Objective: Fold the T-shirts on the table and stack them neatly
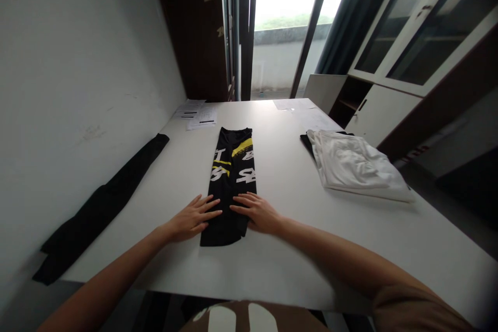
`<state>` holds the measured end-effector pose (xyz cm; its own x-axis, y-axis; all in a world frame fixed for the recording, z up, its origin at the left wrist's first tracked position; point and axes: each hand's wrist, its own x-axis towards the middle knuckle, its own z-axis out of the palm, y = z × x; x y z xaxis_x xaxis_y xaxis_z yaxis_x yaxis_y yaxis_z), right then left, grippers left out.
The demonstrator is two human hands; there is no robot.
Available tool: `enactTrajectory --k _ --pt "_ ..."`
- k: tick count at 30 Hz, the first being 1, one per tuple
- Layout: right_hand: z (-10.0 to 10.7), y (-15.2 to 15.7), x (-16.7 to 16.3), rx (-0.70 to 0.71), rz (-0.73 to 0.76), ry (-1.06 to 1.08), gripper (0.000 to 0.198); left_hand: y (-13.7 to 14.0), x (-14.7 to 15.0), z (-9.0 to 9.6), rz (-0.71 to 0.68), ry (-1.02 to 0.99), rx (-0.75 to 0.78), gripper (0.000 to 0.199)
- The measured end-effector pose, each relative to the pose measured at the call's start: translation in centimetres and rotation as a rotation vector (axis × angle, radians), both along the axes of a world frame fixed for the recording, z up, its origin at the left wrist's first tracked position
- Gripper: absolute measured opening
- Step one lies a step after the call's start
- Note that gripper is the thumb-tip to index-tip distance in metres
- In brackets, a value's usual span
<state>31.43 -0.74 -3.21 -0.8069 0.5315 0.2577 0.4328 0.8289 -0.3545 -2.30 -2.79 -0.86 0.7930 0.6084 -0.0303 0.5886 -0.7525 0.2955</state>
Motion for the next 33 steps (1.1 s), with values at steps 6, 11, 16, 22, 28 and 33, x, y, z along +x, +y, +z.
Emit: enactTrajectory --k 6,11,16,22,28,33 --pt "1.0 1.0 0.1 -0.317 0.077 0.296 0.053 -0.3 -0.3 0.7 0.048 -0.073 -0.035 0.093" --pt "1.7 0.8 -0.1 -0.624 -0.125 0.486 0.05 -0.6 1.5 0.0 0.129 -0.123 0.033 0.087" --pt "0.5 1.3 -1.2 -0.856 -0.327 0.699 0.024 0.1 4.4 -0.7 0.236 -0.212 0.108 0.076" --pt "0.4 2.3 -2.0 -1.178 -0.526 0.946 0.039 1.3 5.7 -1.0 0.273 -0.29 0.117 0.074" --pt "1.6 2.2 -1.9 -1.266 -0.543 0.996 0.042 2.8 7.1 -1.4 0.428 -0.309 0.199 0.067" --pt "1.7 0.8 -0.2 -1.025 -0.404 0.745 0.049 2.1 7.3 -0.5 0.26 -0.415 0.087 0.053"
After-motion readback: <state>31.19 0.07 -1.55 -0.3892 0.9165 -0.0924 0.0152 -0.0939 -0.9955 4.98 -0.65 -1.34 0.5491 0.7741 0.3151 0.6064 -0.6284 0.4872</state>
